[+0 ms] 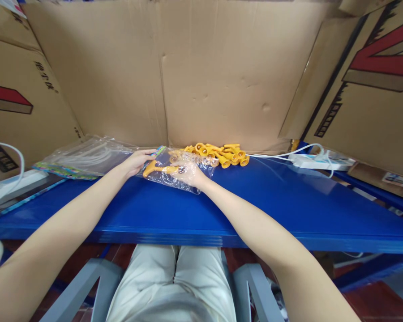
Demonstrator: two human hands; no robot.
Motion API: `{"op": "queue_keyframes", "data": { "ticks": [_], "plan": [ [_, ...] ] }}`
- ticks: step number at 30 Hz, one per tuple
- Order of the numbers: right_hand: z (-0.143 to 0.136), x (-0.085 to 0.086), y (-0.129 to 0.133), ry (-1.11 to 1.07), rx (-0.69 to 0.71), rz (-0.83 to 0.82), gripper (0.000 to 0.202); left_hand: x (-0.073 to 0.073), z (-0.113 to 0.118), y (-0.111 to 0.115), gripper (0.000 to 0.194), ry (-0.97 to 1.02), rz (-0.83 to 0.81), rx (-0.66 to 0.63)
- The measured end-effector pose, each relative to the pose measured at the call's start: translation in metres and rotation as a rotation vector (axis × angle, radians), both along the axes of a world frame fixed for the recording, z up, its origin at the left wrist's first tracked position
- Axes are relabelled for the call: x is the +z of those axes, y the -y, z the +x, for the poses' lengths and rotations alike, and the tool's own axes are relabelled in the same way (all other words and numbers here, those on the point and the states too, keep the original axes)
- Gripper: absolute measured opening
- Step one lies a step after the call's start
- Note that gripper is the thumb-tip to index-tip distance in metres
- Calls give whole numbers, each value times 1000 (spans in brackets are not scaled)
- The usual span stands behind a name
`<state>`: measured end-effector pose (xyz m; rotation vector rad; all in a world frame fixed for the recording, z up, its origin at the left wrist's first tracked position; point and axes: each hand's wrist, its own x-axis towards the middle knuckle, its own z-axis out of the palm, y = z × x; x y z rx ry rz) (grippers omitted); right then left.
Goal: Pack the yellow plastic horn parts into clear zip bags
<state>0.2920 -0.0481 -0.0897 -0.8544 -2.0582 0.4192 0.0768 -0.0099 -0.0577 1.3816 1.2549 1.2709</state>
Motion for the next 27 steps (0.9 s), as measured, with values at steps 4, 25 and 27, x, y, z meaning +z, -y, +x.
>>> {"op": "queue_keyframes", "data": {
  "ticks": [4,25,27],
  "plan": [
    [2,3,1,-50,44,-94,33,0,-2,-3,38,37,-20,20],
    [-4,3,5,-243,133,-599,27,-9,-15,-17,20,-112,-131,61],
    [-5,2,4,-274,118,-590,24,-9,-14,-16,27,-153,-116,70]
  ]
}}
